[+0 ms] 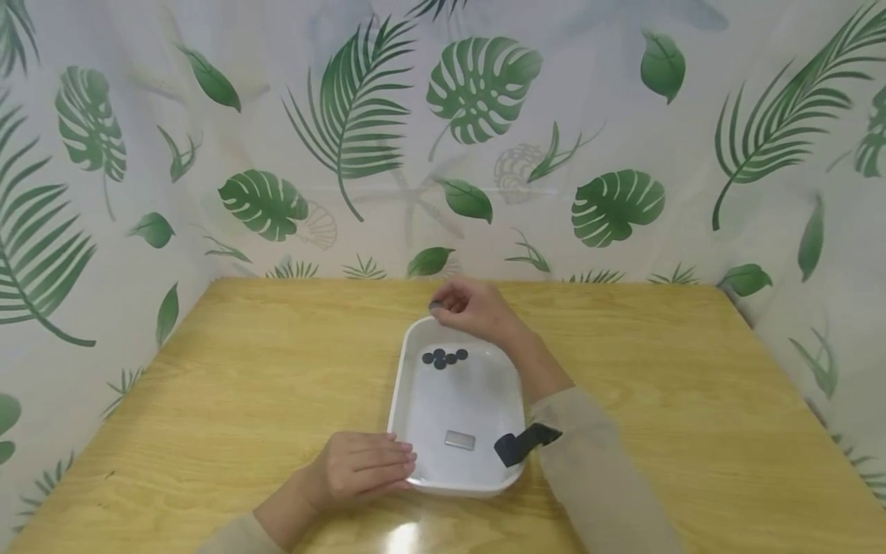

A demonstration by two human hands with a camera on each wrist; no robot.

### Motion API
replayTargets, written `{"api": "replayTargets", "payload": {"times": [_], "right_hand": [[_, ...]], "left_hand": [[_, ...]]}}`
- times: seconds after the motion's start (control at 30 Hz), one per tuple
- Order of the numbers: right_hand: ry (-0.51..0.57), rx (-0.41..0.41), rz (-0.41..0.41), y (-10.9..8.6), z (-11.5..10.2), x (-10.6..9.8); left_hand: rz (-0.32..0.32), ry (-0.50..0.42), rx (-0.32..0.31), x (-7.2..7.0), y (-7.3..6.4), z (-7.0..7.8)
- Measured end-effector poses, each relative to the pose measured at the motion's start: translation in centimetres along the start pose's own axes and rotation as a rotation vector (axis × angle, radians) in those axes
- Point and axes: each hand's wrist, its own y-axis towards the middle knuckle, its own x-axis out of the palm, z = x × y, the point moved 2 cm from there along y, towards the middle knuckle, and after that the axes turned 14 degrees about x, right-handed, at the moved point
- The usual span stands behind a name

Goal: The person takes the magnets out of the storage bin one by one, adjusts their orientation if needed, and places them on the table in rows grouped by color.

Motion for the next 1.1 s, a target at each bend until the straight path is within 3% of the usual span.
{"api": "replayTargets", "payload": {"times": [0.33,0.63,1.1], "right_hand": [[-0.040,-0.059,0.039,-0.2,-0.2,-2.8],[-0.067,0.040,0.033,-0.9,1.0,-4.4],[-0.190,0.109,0.065,-1.9,4.6,-6.2]], "left_hand": [[0.001,0.007,0.012,0.0,0.2,-0.2],[0.007,-0.003,0.008,-0.1,0.4,-0.1],[0.003,0.017,0.019,-0.3,0.4,-0.2]]}}
